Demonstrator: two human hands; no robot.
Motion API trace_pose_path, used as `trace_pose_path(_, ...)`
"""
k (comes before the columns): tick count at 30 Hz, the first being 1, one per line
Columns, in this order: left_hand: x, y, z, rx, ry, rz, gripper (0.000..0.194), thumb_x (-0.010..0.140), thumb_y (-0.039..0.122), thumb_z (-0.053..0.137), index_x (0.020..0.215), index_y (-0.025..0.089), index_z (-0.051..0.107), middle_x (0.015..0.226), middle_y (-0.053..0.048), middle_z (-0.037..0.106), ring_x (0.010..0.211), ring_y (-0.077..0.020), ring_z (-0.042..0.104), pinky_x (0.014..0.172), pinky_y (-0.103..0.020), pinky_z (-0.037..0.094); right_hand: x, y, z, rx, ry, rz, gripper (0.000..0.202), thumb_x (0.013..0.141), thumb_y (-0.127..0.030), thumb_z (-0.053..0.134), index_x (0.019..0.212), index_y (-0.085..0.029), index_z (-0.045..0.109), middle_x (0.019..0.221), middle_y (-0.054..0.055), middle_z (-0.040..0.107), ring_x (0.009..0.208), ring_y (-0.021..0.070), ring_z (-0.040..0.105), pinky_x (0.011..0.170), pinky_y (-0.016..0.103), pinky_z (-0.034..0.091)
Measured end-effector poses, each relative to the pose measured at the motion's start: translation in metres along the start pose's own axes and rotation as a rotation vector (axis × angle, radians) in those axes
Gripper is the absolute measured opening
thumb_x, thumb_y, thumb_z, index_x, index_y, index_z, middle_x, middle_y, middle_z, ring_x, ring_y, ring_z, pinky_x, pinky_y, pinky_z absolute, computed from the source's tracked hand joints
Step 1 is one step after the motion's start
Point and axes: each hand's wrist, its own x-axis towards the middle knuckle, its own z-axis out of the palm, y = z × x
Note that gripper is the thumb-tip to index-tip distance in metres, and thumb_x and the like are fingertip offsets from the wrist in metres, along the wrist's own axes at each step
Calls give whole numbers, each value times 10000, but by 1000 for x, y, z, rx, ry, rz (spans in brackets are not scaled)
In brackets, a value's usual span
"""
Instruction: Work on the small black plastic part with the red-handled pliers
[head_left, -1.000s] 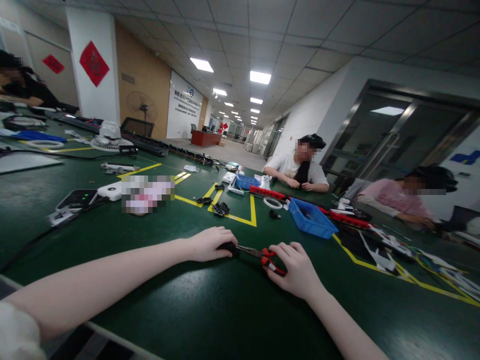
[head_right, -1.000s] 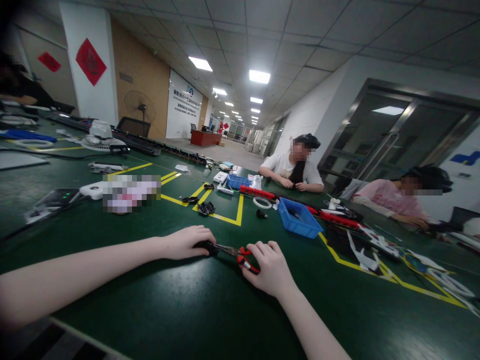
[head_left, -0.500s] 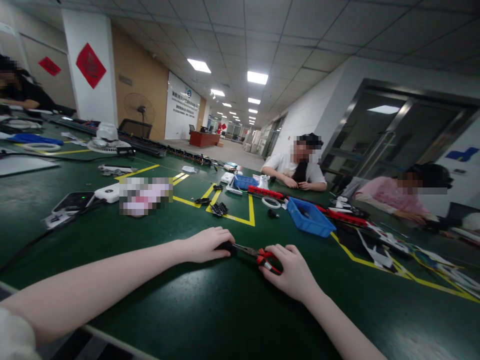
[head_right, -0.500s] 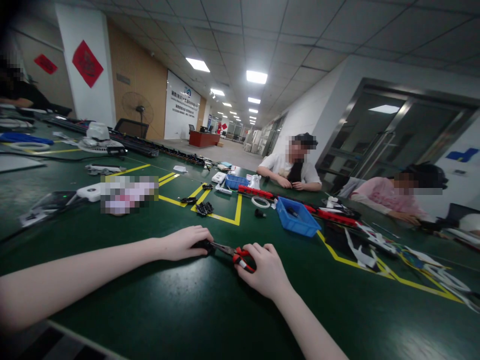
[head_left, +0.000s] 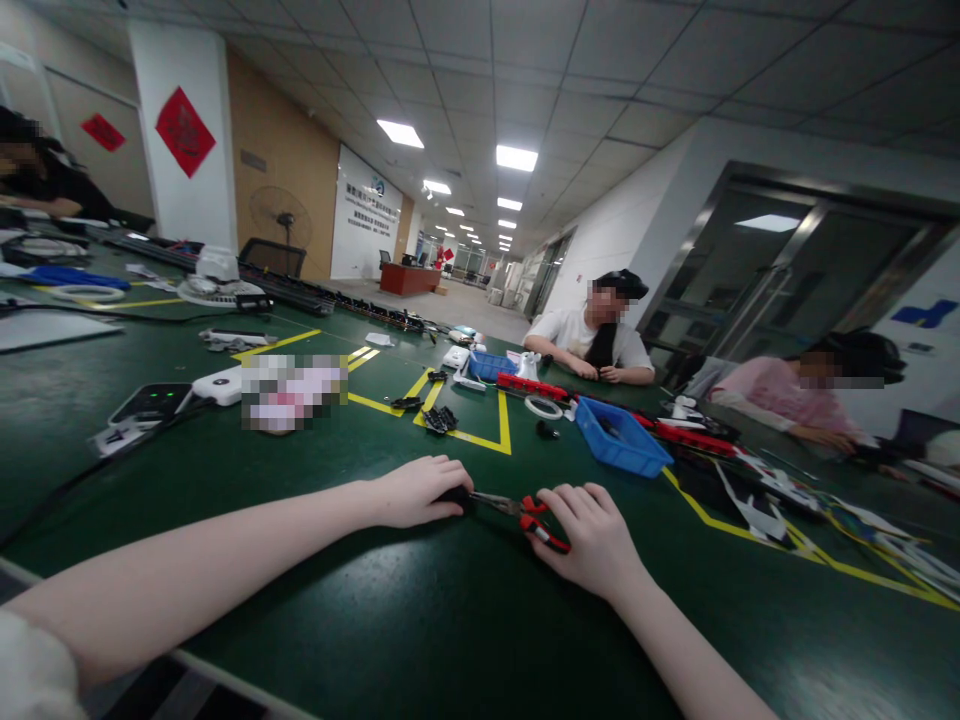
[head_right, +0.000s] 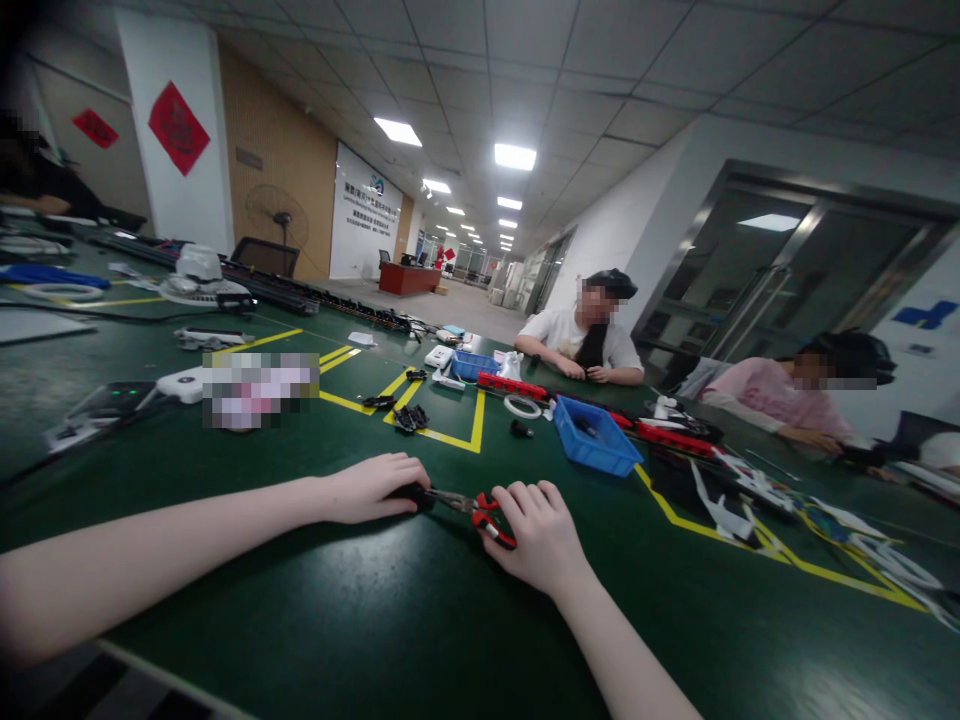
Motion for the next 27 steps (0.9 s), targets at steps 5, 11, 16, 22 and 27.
trace_pose_path(5,0,-2,1,-2,2,-16,208,902,299,550,1080,192,531,1034,-62,601,944,-217,561,807,-329,442,0,-3,3,-54,101,-11,362,789,-368,590,1071,-143,626,967,97,677,882,230,606,934,432,351)
trace_pose_path(11,0,-3,1,-7,8,9,207,913,294,538,1093,192,534,1053,-65,604,958,-217,562,815,-328,441,1,-1,9,-64,144,-14,380,820,-371,582,1132,-155,597,1014,110,654,963,249,582,967,451,363)
trace_pose_path(16,-1,-2,2,-27,3,49,224,926,270,521,1141,207,535,1113,-66,602,1003,-213,565,869,-335,440,2,5,11,-31,119,-5,420,857,-347,556,1190,-92,545,1103,172,602,1031,271,542,886,404,443)
trace_pose_path(22,0,-4,4,-90,24,39,252,906,228,544,1157,206,550,1143,-72,611,1085,-212,553,934,-334,442,0,6,12,12,44,-23,397,836,-406,584,1125,-134,575,1045,137,630,931,250,572,769,369,477)
trace_pose_path(27,-1,-5,6,-88,-6,-31,310,907,246,540,1214,206,525,1141,-80,616,1065,-217,578,924,-342,459,-1,6,13,40,-3,5,401,811,-423,607,1099,-144,594,1030,126,642,918,240,582,760,358,479)
